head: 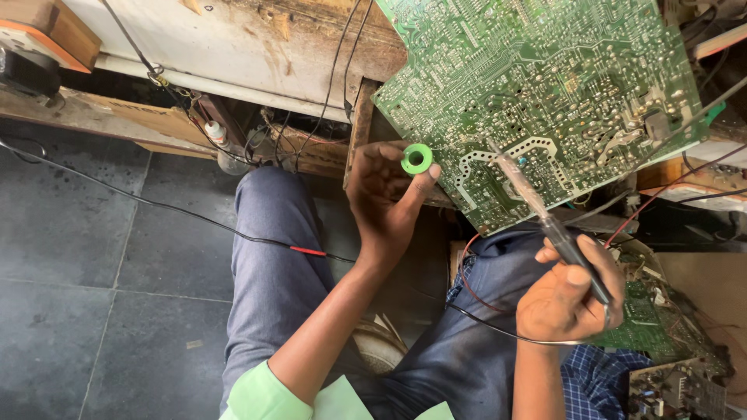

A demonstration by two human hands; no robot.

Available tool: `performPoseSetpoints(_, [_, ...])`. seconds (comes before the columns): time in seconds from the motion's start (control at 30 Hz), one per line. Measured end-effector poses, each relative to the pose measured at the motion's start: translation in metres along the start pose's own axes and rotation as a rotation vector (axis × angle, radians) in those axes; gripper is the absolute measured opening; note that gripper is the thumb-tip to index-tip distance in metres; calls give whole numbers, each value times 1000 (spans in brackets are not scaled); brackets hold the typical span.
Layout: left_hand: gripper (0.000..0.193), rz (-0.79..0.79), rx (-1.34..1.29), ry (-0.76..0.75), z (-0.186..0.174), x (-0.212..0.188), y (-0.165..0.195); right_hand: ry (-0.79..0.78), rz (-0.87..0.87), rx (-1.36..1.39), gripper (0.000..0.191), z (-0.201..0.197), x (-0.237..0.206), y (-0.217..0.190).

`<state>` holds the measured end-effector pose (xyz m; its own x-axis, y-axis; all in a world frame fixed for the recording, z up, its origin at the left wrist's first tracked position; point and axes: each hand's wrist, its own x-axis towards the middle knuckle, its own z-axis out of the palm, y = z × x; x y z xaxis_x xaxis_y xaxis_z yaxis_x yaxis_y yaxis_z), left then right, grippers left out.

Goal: The person sits on the floor holding a large circuit board on their lap, soldering components on the board with a soldering iron while holding a spool of solder wire. They then set the solder spool on the bench and touch the board's underside with multimeter probes to test points on the board.

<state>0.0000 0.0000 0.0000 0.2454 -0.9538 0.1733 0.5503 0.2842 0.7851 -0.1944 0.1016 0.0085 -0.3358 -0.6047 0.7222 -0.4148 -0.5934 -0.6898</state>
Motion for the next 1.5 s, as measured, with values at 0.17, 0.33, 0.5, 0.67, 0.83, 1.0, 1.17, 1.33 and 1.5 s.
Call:
performPoseSetpoints(0.17, [36,-10,-5,-2,-1,-4,7,41,-19,-28,36,-2,-4,-5])
performPoseSetpoints(0.33, [38,-21,-17,4,0,1,8,121,-12,17,35,-6,-2,-1])
performPoseSetpoints(0.5, [38,-47,-155,-11,1,1,-8,147,24,89,34,-15,-8,14])
performPoseSetpoints(0.67, [39,-33,-150,-14,2,0,-13,180,54,138,35,-20,-7,17])
performPoseSetpoints(0.83, [39,-18,-149,-41,1,1,-15,198,59,159,35,-20,-6,19])
performPoseSetpoints(1.0, [38,-45,-168,-35,1,2,-13,189,76,152,35,-19,-6,18])
performPoseSetpoints(1.17, [36,-73,-113,-32,-1,2,-8,171,91,142,35,-16,-7,16])
performPoseSetpoints(1.33, [36,-84,-137,-25,0,1,-10,165,100,163,34,-15,-8,16])
performPoseSetpoints(1.5, [37,-64,-164,-33,-1,2,-11,156,95,152,34,-14,-7,18])
